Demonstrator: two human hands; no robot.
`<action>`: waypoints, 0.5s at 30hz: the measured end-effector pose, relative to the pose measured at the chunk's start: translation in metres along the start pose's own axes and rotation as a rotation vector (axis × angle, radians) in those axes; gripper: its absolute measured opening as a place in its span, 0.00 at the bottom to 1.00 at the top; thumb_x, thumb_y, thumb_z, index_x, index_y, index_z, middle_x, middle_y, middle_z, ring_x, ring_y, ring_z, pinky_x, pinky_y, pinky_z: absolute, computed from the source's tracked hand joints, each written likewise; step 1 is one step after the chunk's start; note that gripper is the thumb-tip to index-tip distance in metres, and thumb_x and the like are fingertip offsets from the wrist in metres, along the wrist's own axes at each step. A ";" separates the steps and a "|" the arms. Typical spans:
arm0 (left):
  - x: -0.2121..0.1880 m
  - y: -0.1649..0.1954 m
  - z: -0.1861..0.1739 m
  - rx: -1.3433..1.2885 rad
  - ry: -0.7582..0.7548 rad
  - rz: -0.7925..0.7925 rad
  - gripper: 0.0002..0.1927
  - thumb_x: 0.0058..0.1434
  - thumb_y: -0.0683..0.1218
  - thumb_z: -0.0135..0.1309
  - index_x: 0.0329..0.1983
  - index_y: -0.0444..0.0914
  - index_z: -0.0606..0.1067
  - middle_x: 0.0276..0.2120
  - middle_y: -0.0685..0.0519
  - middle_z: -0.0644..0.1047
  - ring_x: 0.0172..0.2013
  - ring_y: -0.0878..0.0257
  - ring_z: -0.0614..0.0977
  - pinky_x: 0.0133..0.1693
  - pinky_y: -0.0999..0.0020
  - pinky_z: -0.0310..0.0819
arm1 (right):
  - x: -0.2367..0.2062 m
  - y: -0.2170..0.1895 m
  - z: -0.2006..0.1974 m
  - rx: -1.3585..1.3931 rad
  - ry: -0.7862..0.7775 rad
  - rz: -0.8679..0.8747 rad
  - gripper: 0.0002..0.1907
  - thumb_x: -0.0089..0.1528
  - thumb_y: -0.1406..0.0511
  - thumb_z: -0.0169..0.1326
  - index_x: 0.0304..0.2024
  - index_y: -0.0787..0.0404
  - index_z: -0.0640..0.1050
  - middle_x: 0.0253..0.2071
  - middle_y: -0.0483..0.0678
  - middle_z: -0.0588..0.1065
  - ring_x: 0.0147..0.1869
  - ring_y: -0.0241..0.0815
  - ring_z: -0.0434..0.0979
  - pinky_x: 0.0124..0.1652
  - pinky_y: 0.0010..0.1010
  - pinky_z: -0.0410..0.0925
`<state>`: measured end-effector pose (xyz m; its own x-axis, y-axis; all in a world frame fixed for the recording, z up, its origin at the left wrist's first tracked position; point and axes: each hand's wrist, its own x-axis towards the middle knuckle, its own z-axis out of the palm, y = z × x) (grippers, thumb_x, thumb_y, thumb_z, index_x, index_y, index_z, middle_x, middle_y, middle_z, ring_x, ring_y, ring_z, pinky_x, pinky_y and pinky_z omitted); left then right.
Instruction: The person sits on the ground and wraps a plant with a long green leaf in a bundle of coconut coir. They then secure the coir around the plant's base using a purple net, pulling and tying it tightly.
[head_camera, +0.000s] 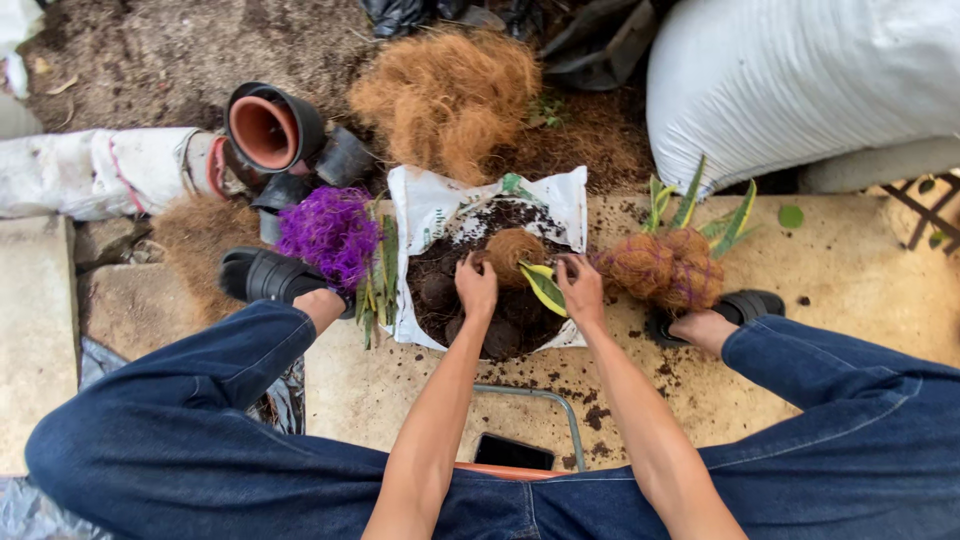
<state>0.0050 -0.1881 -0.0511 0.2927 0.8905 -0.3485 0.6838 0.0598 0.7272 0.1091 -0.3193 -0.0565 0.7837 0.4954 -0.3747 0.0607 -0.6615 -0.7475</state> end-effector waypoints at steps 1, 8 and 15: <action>0.000 0.000 -0.003 0.040 -0.021 0.018 0.12 0.64 0.44 0.52 0.48 0.35 0.79 0.43 0.41 0.76 0.43 0.45 0.79 0.48 0.51 0.73 | 0.000 0.001 -0.003 -0.052 0.041 -0.069 0.17 0.70 0.58 0.50 0.54 0.60 0.80 0.57 0.55 0.75 0.49 0.49 0.82 0.48 0.40 0.77; 0.013 0.001 -0.022 0.082 -0.012 -0.039 0.10 0.66 0.44 0.50 0.44 0.36 0.79 0.42 0.43 0.76 0.44 0.45 0.79 0.47 0.49 0.73 | 0.034 0.016 -0.022 -0.247 0.051 -0.140 0.22 0.74 0.52 0.46 0.55 0.60 0.81 0.55 0.60 0.77 0.53 0.59 0.79 0.52 0.51 0.74; 0.042 -0.021 -0.046 0.084 0.223 -0.143 0.15 0.65 0.44 0.54 0.54 0.38 0.75 0.54 0.43 0.73 0.59 0.46 0.70 0.59 0.50 0.67 | 0.096 -0.007 -0.052 -0.243 0.107 -0.430 0.23 0.76 0.55 0.48 0.56 0.69 0.79 0.51 0.62 0.80 0.54 0.49 0.80 0.54 0.40 0.72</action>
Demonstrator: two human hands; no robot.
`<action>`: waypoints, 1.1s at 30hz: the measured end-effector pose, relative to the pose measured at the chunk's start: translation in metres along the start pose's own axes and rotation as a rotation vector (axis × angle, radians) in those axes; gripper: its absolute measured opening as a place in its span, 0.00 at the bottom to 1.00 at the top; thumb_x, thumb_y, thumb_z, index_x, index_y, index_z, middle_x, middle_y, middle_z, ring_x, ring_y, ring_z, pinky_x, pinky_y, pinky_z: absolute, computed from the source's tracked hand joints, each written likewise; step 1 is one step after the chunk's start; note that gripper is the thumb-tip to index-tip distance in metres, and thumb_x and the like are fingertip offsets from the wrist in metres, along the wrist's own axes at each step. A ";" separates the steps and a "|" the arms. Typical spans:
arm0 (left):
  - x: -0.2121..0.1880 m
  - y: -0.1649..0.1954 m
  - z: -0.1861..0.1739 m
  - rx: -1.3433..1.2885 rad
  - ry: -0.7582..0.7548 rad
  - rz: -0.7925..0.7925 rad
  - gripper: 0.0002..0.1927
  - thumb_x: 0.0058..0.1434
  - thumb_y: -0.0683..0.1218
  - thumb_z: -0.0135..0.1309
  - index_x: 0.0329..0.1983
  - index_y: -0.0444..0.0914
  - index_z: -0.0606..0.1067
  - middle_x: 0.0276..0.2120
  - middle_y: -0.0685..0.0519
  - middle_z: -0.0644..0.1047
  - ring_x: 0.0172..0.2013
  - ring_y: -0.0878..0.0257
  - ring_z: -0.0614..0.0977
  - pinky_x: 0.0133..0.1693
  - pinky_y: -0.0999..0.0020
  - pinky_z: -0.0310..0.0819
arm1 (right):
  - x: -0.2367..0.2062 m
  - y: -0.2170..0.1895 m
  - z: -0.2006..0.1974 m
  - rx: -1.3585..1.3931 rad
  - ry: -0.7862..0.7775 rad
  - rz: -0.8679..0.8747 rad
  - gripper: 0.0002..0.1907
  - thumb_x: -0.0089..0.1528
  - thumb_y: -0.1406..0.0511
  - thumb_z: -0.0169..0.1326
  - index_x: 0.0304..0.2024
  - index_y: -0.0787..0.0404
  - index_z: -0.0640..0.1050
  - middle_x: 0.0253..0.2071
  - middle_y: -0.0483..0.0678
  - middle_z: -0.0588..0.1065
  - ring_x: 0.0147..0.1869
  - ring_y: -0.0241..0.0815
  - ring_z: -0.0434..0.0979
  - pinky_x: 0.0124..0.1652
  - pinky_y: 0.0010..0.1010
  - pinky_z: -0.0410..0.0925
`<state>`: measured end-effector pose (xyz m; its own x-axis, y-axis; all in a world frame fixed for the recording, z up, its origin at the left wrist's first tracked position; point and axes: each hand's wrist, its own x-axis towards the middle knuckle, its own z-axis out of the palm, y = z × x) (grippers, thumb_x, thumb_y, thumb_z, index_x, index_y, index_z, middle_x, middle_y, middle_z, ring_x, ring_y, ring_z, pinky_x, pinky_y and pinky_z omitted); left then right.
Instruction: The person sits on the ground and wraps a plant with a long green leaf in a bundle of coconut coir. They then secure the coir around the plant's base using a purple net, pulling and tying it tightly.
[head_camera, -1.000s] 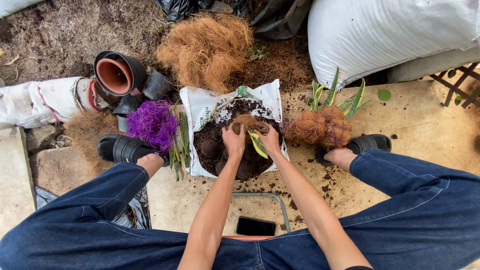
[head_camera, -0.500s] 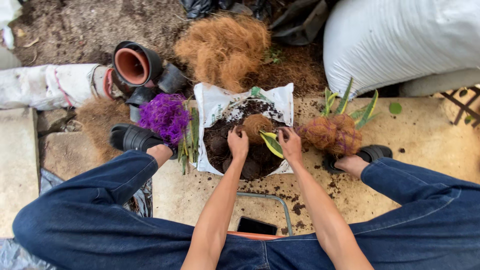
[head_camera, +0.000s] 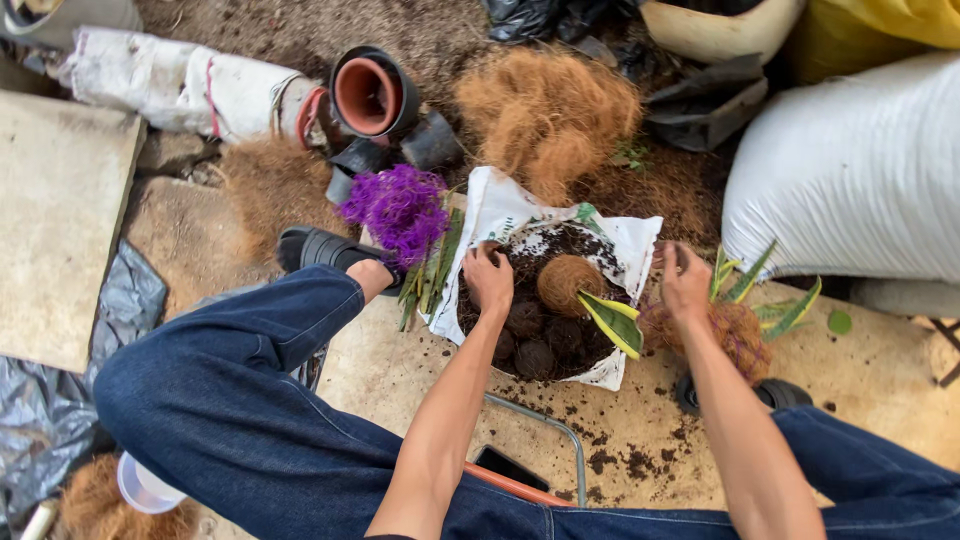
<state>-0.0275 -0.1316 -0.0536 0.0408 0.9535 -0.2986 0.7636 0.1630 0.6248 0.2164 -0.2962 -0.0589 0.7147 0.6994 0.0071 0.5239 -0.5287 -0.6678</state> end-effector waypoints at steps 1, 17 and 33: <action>0.006 -0.004 -0.003 -0.006 0.037 -0.036 0.18 0.65 0.44 0.54 0.58 0.38 0.73 0.55 0.43 0.72 0.62 0.47 0.68 0.61 0.51 0.66 | 0.010 -0.002 -0.001 0.044 -0.065 0.049 0.22 0.76 0.56 0.46 0.54 0.68 0.80 0.48 0.59 0.81 0.50 0.47 0.81 0.51 0.38 0.72; 0.098 -0.056 -0.068 0.260 0.030 -0.265 0.40 0.60 0.48 0.63 0.73 0.37 0.59 0.56 0.45 0.75 0.59 0.49 0.72 0.61 0.52 0.60 | 0.128 -0.165 0.084 -0.677 -0.897 -0.321 0.25 0.68 0.49 0.48 0.59 0.56 0.75 0.54 0.53 0.78 0.57 0.52 0.79 0.57 0.42 0.71; 0.080 -0.011 -0.057 -0.662 0.196 0.217 0.13 0.60 0.43 0.52 0.40 0.29 0.79 0.36 0.46 0.81 0.37 0.53 0.84 0.43 0.60 0.79 | 0.048 -0.235 0.171 -0.108 -0.762 -0.258 0.50 0.48 0.68 0.70 0.70 0.58 0.60 0.67 0.59 0.65 0.67 0.55 0.66 0.63 0.44 0.61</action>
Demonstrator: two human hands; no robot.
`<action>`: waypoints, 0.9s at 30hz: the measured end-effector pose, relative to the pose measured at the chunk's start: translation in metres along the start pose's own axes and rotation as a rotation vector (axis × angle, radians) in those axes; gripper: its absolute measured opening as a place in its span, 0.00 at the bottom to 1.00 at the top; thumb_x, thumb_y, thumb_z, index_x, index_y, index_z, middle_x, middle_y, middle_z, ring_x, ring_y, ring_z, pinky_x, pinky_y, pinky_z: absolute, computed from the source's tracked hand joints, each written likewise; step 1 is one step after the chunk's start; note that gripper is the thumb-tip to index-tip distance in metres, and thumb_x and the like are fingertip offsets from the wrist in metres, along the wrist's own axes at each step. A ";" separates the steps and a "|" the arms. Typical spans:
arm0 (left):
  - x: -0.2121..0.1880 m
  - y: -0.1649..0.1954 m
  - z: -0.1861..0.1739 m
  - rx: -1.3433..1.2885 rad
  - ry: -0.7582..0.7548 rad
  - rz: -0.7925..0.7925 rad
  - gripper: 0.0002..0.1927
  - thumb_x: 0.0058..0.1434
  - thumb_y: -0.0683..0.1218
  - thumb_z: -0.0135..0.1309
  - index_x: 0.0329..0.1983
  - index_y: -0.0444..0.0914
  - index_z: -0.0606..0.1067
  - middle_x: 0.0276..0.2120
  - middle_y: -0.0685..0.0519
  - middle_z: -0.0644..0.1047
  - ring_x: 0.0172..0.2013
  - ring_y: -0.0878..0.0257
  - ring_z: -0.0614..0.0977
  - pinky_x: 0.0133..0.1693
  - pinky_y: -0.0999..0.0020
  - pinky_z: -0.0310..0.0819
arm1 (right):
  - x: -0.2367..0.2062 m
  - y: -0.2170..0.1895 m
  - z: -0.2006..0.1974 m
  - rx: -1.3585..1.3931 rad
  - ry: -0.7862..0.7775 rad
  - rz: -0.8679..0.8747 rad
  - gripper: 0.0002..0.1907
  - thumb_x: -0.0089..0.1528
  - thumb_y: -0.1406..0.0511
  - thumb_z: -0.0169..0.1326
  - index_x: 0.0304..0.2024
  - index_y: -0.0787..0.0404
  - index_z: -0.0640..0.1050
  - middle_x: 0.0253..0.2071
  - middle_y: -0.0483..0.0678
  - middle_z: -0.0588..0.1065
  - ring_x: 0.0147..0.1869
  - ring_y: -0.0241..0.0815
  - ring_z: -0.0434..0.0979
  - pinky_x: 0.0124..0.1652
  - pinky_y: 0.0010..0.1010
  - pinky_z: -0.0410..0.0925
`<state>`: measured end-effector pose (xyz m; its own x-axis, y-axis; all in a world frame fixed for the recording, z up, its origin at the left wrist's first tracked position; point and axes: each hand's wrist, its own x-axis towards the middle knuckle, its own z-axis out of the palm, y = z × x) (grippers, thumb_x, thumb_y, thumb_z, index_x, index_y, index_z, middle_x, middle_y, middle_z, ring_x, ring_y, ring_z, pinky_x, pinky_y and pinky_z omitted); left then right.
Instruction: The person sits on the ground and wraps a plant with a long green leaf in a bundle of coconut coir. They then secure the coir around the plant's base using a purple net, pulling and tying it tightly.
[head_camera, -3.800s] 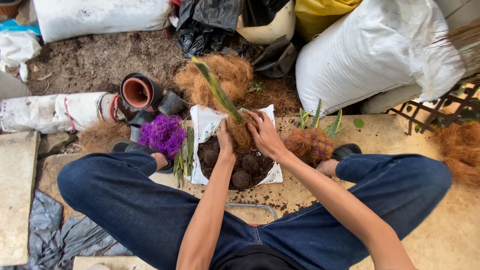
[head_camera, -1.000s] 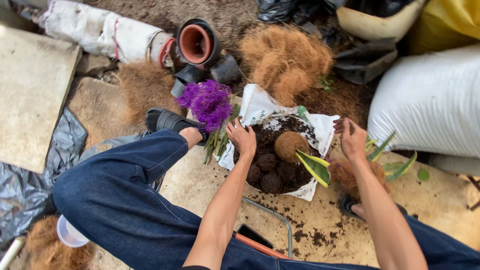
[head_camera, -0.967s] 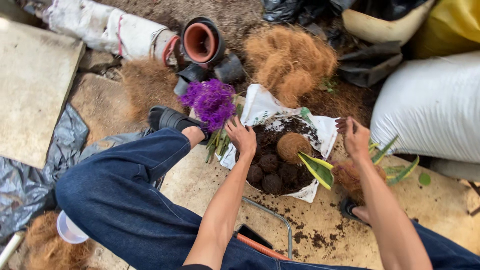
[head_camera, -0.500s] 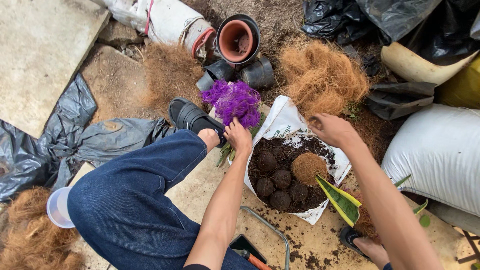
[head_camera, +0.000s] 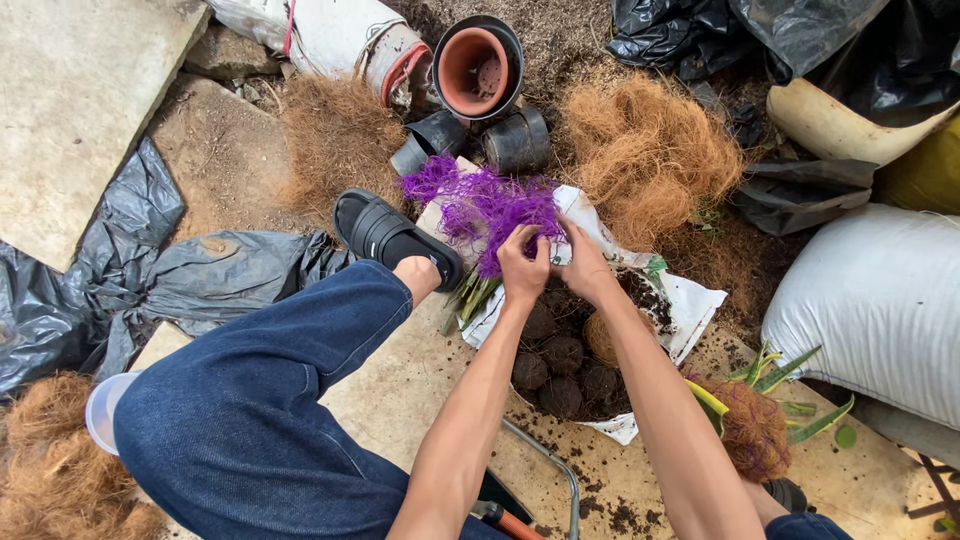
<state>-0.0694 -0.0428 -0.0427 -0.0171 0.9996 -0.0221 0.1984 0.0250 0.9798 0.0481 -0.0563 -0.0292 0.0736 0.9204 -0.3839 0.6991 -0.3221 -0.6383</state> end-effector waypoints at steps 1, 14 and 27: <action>0.000 -0.002 0.000 -0.042 -0.034 0.001 0.13 0.59 0.44 0.52 0.40 0.29 0.79 0.36 0.46 0.81 0.37 0.54 0.84 0.44 0.61 0.80 | -0.002 0.005 0.002 0.085 0.003 0.058 0.41 0.53 0.67 0.67 0.67 0.59 0.66 0.63 0.57 0.70 0.65 0.52 0.72 0.62 0.42 0.65; -0.008 -0.010 -0.003 0.581 0.422 -0.409 0.46 0.53 0.48 0.58 0.74 0.40 0.52 0.66 0.37 0.58 0.68 0.44 0.57 0.66 0.42 0.49 | -0.014 0.017 -0.006 0.842 0.200 0.170 0.09 0.65 0.66 0.56 0.47 0.62 0.78 0.50 0.49 0.80 0.53 0.41 0.83 0.46 0.30 0.77; -0.001 -0.022 -0.004 0.351 -0.007 -0.375 0.13 0.65 0.48 0.53 0.50 0.40 0.78 0.39 0.48 0.82 0.48 0.50 0.77 0.60 0.49 0.66 | -0.008 0.004 0.012 0.514 0.274 0.238 0.31 0.60 0.70 0.61 0.64 0.62 0.65 0.60 0.57 0.71 0.53 0.45 0.80 0.51 0.38 0.75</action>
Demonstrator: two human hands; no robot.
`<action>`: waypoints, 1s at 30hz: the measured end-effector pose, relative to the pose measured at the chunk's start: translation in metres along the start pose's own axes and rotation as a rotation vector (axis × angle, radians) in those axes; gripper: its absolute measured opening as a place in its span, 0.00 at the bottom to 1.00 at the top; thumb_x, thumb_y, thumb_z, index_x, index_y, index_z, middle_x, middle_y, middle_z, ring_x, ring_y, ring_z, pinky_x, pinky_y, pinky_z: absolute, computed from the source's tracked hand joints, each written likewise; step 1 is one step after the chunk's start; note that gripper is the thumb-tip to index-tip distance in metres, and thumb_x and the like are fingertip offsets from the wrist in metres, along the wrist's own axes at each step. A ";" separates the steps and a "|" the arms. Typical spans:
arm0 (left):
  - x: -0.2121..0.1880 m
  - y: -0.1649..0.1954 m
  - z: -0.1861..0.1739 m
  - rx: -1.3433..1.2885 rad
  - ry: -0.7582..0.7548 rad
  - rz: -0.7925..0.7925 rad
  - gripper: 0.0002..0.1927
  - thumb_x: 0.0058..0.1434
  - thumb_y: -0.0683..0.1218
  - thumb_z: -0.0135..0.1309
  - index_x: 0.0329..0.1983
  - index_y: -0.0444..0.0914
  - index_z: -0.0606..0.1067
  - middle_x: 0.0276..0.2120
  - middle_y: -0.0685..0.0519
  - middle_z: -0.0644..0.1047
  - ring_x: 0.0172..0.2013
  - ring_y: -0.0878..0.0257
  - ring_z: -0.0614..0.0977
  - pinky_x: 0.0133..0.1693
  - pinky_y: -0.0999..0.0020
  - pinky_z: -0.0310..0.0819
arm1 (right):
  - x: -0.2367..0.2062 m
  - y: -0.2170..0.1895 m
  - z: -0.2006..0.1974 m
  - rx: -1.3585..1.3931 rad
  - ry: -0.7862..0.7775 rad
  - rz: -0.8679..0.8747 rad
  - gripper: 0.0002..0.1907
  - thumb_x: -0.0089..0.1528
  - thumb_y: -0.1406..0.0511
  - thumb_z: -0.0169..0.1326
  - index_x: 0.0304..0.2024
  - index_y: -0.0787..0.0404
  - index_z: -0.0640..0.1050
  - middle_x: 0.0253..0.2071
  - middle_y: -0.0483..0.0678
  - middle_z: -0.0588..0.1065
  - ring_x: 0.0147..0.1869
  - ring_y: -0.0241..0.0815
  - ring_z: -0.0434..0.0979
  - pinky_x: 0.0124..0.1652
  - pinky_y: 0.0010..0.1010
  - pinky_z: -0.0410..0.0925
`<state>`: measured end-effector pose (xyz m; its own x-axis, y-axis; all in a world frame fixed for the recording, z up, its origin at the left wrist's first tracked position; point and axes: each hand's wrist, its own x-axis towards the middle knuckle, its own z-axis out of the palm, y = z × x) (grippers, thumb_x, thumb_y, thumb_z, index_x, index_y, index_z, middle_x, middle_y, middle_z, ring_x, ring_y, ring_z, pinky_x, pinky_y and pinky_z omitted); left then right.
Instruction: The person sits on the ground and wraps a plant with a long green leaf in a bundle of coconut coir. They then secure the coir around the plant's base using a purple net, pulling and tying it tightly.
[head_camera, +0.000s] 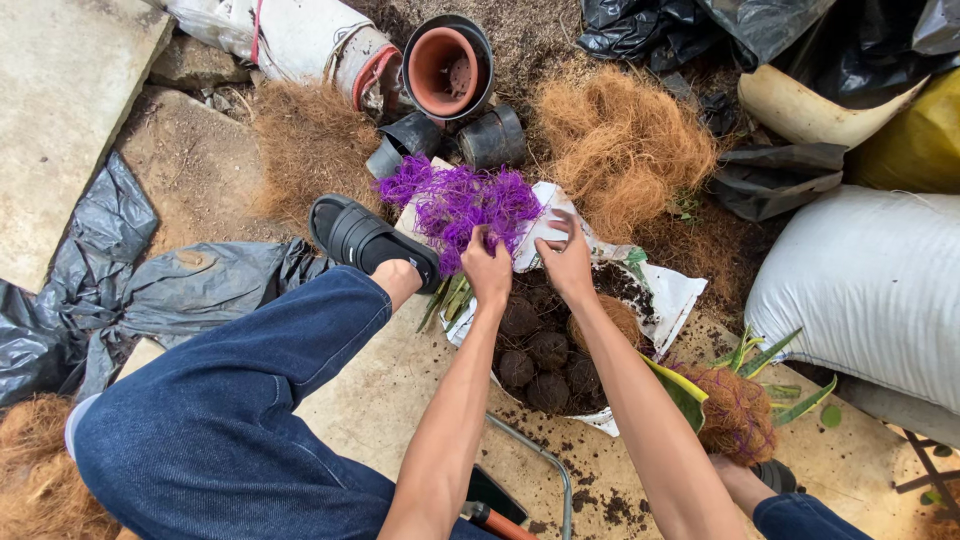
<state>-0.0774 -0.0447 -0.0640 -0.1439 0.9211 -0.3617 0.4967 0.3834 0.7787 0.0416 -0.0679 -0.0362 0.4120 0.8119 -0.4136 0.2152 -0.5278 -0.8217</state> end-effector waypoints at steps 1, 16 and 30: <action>0.000 -0.001 -0.002 -0.047 0.057 0.005 0.13 0.64 0.47 0.53 0.49 0.39 0.77 0.39 0.48 0.82 0.47 0.51 0.76 0.60 0.49 0.66 | -0.001 0.000 0.001 -0.053 0.004 0.027 0.34 0.59 0.70 0.60 0.67 0.61 0.63 0.62 0.57 0.69 0.54 0.45 0.81 0.53 0.38 0.75; 0.023 0.025 -0.019 -0.381 0.123 -0.334 0.58 0.53 0.35 0.64 0.82 0.44 0.45 0.51 0.35 0.76 0.51 0.43 0.80 0.58 0.55 0.75 | 0.028 -0.035 0.033 -0.579 -0.080 0.021 0.22 0.60 0.64 0.63 0.56 0.55 0.75 0.57 0.52 0.72 0.56 0.55 0.76 0.55 0.44 0.70; 0.013 0.032 0.001 0.037 0.226 -0.079 0.41 0.55 0.41 0.56 0.72 0.28 0.55 0.65 0.29 0.60 0.60 0.37 0.71 0.63 0.47 0.63 | -0.005 -0.012 0.032 0.596 0.423 -0.091 0.03 0.66 0.73 0.51 0.41 0.65 0.76 0.40 0.48 0.78 0.45 0.40 0.77 0.51 0.30 0.71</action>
<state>-0.0626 -0.0210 -0.0445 -0.3692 0.8816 -0.2941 0.5069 0.4563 0.7314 0.0086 -0.0576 -0.0362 0.7478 0.6168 -0.2458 -0.2034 -0.1396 -0.9691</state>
